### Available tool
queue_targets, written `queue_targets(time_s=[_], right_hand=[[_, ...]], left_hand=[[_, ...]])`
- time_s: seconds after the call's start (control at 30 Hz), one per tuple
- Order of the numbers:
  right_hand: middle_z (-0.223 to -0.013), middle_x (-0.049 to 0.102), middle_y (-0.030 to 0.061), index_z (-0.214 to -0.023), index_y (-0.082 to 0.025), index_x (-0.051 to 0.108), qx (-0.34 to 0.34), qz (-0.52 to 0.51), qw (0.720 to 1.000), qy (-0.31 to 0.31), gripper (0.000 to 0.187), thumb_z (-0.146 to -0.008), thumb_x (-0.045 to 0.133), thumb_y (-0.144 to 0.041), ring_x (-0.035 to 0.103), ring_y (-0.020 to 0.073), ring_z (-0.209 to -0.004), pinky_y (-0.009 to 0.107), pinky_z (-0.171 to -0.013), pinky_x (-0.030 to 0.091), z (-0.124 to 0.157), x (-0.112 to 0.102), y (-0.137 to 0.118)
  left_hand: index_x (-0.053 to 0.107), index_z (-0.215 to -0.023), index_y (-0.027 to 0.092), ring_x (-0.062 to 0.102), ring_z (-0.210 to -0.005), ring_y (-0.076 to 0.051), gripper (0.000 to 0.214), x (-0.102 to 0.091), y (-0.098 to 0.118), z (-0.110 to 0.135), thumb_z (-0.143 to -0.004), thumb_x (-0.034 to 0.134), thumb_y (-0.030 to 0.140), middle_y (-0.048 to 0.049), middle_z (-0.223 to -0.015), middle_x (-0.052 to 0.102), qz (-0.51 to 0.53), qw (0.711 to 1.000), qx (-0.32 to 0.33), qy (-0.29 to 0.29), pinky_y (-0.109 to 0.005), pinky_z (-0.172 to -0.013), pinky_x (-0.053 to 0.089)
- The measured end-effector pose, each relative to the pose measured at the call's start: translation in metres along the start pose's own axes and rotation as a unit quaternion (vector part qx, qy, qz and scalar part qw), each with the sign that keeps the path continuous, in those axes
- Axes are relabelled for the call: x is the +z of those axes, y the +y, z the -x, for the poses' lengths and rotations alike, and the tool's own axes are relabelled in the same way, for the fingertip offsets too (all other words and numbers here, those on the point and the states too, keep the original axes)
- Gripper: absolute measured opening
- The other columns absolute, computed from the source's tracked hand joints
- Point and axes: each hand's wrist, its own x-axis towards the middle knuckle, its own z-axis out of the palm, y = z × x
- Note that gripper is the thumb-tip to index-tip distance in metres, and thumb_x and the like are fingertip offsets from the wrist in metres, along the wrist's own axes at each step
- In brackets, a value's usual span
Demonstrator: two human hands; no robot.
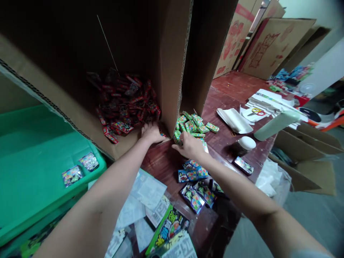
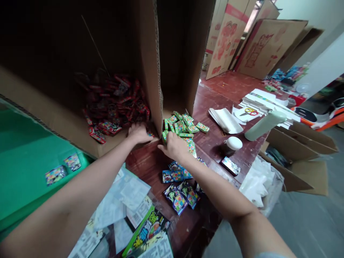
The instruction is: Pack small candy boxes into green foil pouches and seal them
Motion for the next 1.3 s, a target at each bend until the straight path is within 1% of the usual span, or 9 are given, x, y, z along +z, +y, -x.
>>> queue_targets(time_s=[0.1, 0.23, 0.37, 0.5, 0.67, 0.8, 0.93, 1.2, 1.3], right_hand=[[-0.106, 0.068, 0.0119, -0.109, -0.020, 0.055, 0.040, -0.036, 0.998, -0.022, 0.024, -0.089, 0.067, -0.025, 0.067, 0.0288, -0.096, 0.042, -0.083, 0.052, 0.009, 0.012, 0.006], [-0.100, 0.067, 0.0023, -0.125, -0.023, 0.049, 0.059, -0.148, 0.985, -0.070, 0.036, -0.093, 0.063, -0.031, 0.067, 0.0182, -0.081, 0.031, -0.069, 0.055, 0.046, -0.027, 0.028], [-0.093, 0.060, -0.0011, -0.131, -0.029, 0.050, 0.095, -0.415, 0.894, -0.140, 0.046, -0.091, 0.068, -0.043, 0.061, 0.0133, -0.067, 0.024, -0.050, 0.047, 0.152, -0.065, 0.041], [-0.083, 0.056, -0.0025, -0.121, -0.027, 0.054, 0.211, -0.470, 0.850, -0.109, 0.039, -0.089, 0.071, -0.042, 0.058, 0.0126, -0.065, 0.023, -0.048, 0.041, 0.272, -0.060, 0.048], [-0.093, 0.067, 0.0032, -0.119, -0.025, 0.062, 0.246, -0.411, 0.871, -0.109, 0.031, -0.094, 0.063, -0.044, 0.064, 0.0175, -0.078, 0.029, -0.061, 0.050, 0.325, -0.059, 0.090], [-0.114, 0.074, 0.0054, -0.117, -0.027, 0.074, 0.087, -0.277, 0.940, -0.176, 0.028, -0.099, 0.053, -0.032, 0.067, 0.0219, -0.101, 0.040, -0.089, 0.054, 0.283, -0.084, 0.124], [-0.111, 0.076, 0.0060, -0.128, -0.024, 0.069, -0.032, -0.181, 0.955, -0.231, 0.032, -0.099, 0.056, -0.024, 0.070, 0.0209, -0.098, 0.040, -0.091, 0.055, 0.240, -0.086, 0.125], [-0.145, 0.057, 0.0199, -0.154, -0.018, 0.041, -0.183, -0.048, 0.968, -0.166, 0.104, -0.072, 0.081, -0.068, 0.053, 0.0376, -0.128, 0.056, -0.107, 0.045, 0.267, -0.075, 0.125], [-0.144, 0.056, 0.0198, -0.158, -0.016, 0.034, -0.205, -0.040, 0.960, -0.188, 0.100, -0.080, 0.079, -0.060, 0.053, 0.0362, -0.125, 0.054, -0.103, 0.046, 0.277, -0.068, 0.123]], left_hand=[[0.050, -0.140, 0.010, 0.045, -0.128, -0.046, 0.088, -0.016, 0.003, 0.042, -0.069, 0.072, 0.058, -0.0237, -0.139, 0.051, -0.018, 0.999, 0.001, 0.035, -0.055, -0.106, 0.039], [0.051, -0.141, 0.015, 0.047, -0.124, -0.039, 0.076, -0.036, 0.006, 0.140, -0.076, 0.068, 0.050, -0.0160, -0.133, 0.053, 0.005, 0.993, 0.072, 0.088, -0.051, -0.108, 0.039], [0.050, -0.140, 0.017, 0.049, -0.121, -0.034, 0.069, -0.035, 0.041, 0.262, -0.081, 0.068, 0.047, -0.0132, -0.130, 0.055, 0.078, 0.982, 0.157, 0.077, -0.050, -0.108, 0.039], [0.050, -0.141, 0.020, 0.049, -0.120, -0.034, 0.070, -0.011, 0.093, 0.341, -0.078, 0.073, 0.040, -0.0121, -0.128, 0.058, 0.104, 0.968, 0.227, -0.017, -0.052, -0.104, 0.039], [0.052, -0.141, 0.017, 0.051, -0.119, -0.036, 0.068, 0.017, 0.124, 0.346, -0.080, 0.073, 0.040, -0.0143, -0.128, 0.059, 0.067, 0.960, 0.266, -0.054, -0.054, -0.105, 0.037], [0.050, -0.143, 0.019, 0.053, -0.121, -0.035, 0.070, 0.028, 0.134, 0.332, -0.081, 0.072, 0.041, -0.0137, -0.132, 0.060, 0.053, 0.943, 0.317, -0.084, -0.054, -0.106, 0.035], [0.046, -0.147, 0.017, 0.054, -0.122, -0.036, 0.074, 0.043, 0.144, 0.330, -0.081, 0.071, 0.040, -0.0160, -0.134, 0.061, 0.051, 0.942, 0.316, -0.098, -0.054, -0.106, 0.034], [0.033, -0.154, 0.015, 0.052, -0.129, -0.038, 0.090, 0.056, 0.139, 0.338, -0.082, 0.075, 0.051, -0.0180, -0.143, 0.057, 0.083, 0.959, 0.261, -0.077, -0.054, -0.110, 0.029], [0.029, -0.156, 0.016, 0.054, -0.127, -0.036, 0.100, 0.060, 0.135, 0.337, -0.080, 0.078, 0.059, -0.0182, -0.142, 0.058, 0.089, 0.957, 0.266, -0.073, -0.052, -0.110, 0.030]])
